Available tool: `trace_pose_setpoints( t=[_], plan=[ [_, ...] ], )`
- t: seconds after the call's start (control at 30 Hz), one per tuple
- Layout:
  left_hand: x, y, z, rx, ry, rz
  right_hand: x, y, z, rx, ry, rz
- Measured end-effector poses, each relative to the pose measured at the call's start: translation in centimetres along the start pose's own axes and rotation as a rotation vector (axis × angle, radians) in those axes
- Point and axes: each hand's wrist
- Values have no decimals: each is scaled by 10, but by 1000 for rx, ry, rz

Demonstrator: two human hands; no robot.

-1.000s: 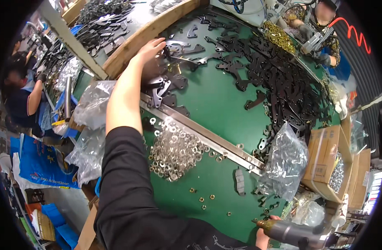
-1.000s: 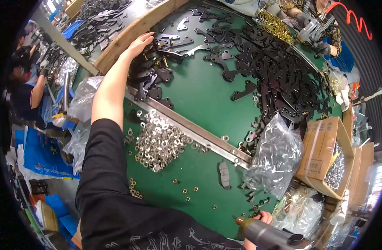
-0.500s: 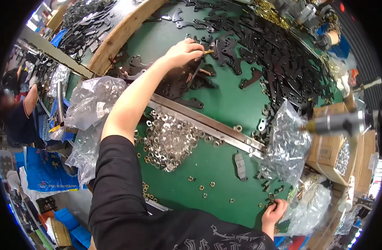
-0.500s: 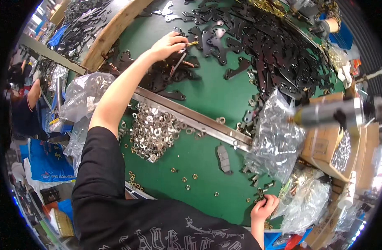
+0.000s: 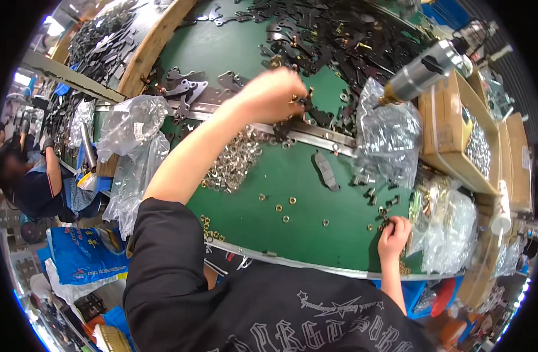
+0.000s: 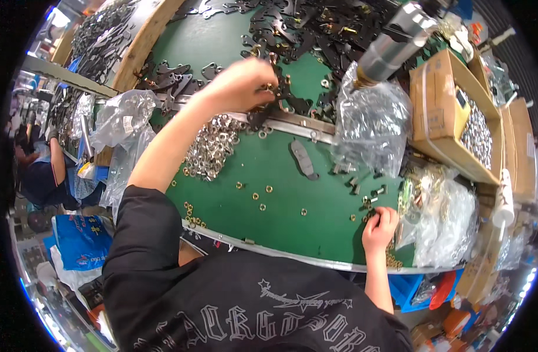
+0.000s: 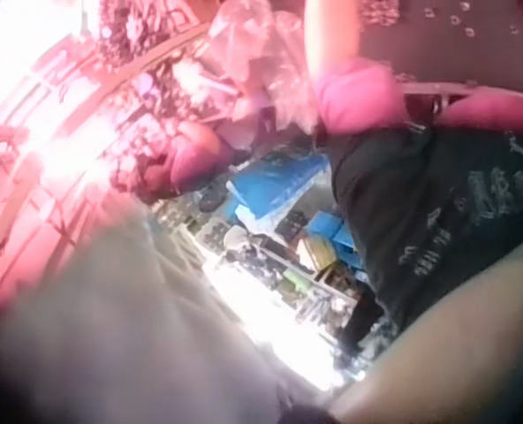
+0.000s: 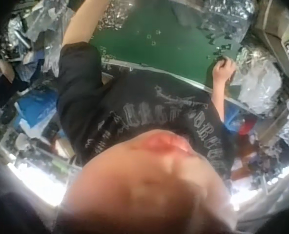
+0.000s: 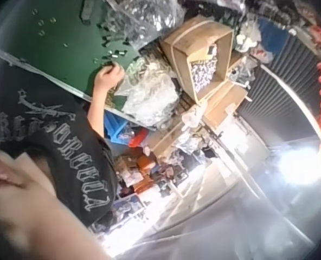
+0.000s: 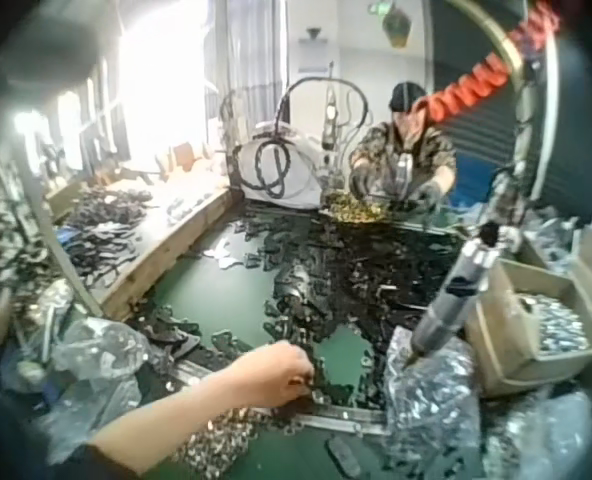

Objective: Assembling small black plastic components with metal rings using an electric screwdriver at a manual workstation.

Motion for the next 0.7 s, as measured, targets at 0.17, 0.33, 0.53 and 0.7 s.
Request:
trace_pose_setpoints(
  t=[0.17, 0.33, 0.53, 0.7],
  plan=[
    [10, 49, 12, -30, -14, -165, 1, 1, 0, -7, 18, 54],
    [37, 11, 6, 84, -77, 462, -3, -25, -12, -56, -97, 228],
    [148, -10, 111, 947, -580, -143, 38, -81, 39, 9, 260, 314],
    [191, 64, 173, 344, -125, -249, -10, -59, 83, 88, 189, 170]
  ],
)
Point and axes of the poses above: each hand's wrist, its own x-axis away from the middle knuckle, its own y-axis out of the palm, z = x × y, and after that the axes turned 13 degrees about -y, right-handed
